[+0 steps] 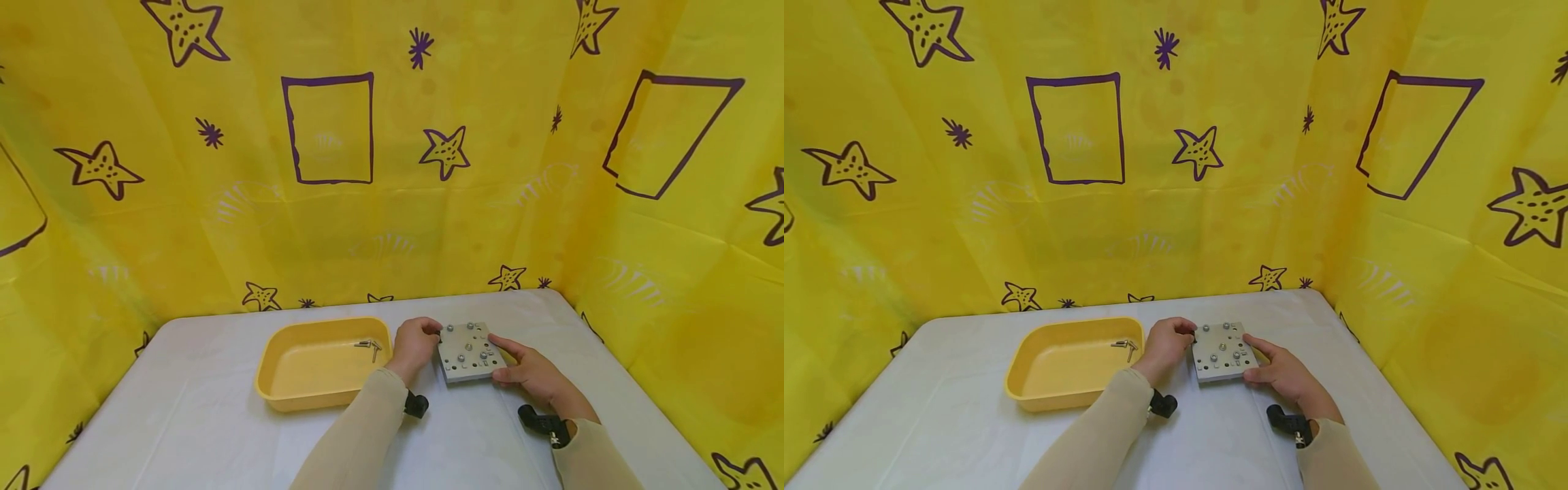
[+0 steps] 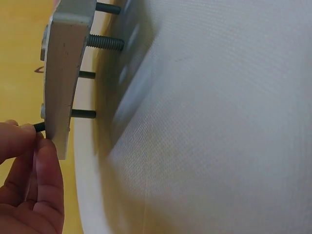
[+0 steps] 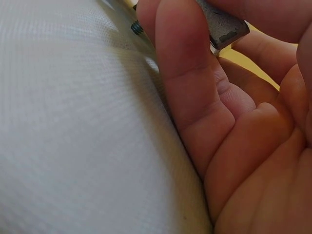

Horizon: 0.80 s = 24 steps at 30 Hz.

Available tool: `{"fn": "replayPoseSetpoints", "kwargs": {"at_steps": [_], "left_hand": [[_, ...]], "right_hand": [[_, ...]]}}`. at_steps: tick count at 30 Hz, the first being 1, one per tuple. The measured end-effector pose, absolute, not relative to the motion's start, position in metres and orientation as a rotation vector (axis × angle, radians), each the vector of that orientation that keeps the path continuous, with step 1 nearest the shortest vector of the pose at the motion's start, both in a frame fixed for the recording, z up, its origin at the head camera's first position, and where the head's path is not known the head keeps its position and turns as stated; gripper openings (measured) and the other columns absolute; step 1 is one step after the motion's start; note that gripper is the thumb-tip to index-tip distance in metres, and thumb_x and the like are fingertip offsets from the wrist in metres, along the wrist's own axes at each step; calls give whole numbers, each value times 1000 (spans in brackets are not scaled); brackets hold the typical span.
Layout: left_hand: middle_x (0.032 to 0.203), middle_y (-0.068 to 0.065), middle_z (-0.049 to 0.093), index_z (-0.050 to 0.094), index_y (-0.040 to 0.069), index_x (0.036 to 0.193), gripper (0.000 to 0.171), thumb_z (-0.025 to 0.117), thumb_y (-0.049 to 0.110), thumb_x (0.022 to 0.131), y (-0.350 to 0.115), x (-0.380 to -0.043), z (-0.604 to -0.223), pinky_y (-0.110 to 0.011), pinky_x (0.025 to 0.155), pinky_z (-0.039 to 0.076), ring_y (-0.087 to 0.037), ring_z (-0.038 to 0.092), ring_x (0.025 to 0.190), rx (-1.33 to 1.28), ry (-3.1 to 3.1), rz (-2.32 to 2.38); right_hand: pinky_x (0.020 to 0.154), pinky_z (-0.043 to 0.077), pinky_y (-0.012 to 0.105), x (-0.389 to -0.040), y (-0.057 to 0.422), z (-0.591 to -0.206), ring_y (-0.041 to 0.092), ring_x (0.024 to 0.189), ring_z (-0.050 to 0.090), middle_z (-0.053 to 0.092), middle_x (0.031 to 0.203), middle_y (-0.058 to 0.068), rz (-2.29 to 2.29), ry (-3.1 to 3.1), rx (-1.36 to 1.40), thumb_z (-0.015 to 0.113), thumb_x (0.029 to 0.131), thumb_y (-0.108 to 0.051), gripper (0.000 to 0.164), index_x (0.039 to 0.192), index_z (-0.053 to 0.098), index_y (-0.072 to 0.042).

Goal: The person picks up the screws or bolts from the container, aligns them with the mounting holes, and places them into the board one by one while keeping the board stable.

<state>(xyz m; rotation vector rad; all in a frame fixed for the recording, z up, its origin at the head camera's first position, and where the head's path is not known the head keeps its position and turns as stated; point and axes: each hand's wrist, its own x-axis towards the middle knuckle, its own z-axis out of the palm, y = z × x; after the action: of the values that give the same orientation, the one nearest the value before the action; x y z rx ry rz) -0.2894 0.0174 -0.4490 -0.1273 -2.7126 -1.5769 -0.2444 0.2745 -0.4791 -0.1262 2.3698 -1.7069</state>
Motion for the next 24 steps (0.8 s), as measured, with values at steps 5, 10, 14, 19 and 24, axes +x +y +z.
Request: {"fn": "replayPoseSetpoints", "kwargs": {"at_steps": [5, 10, 14, 19, 24], "left_hand": [[97, 7, 67, 77, 16, 104, 20, 65, 3, 94, 17, -288, -449, -34, 85, 50, -16, 57, 91, -156, -2726, -1583], [98, 9, 66, 77, 17, 106, 22, 64, 4, 94, 16, -286, -447, -37, 90, 49, -17, 56, 95, -164, -2746, -1595], [101, 8, 66, 77, 18, 108, 24, 63, 4, 95, 16, -285, -447, -40, 94, 47, -19, 56, 99, -174, -2762, -1581], [104, 6, 67, 78, 18, 108, 26, 63, 2, 93, 17, -284, -449, -42, 98, 45, -21, 56, 105, -197, -2767, -1558], [106, 6, 67, 78, 19, 108, 27, 64, 2, 92, 16, -284, -450, -41, 97, 44, -20, 55, 104, -233, -2775, -1535]], "right_hand": [[112, 4, 65, -244, 275, -479, 36, 134, 32, 32, 157, 16, -1697, 2378, -128, 87, 76, -27, 87, 152, 45, -20], [111, 4, 65, -244, 275, -479, 37, 134, 31, 32, 157, 17, -1678, 2396, -135, 87, 75, -29, 88, 152, 44, -20], [112, 5, 64, -244, 274, -478, 37, 133, 31, 32, 157, 16, -1674, 2404, -129, 87, 75, -29, 88, 152, 45, -21], [112, 6, 63, -244, 274, -478, 37, 132, 31, 30, 158, 17, -1693, 2380, -126, 87, 76, -27, 87, 152, 45, -20], [113, 6, 62, -245, 274, -479, 36, 131, 33, 31, 157, 17, -1725, 2348, -128, 86, 76, -24, 87, 152, 44, -19]]}}
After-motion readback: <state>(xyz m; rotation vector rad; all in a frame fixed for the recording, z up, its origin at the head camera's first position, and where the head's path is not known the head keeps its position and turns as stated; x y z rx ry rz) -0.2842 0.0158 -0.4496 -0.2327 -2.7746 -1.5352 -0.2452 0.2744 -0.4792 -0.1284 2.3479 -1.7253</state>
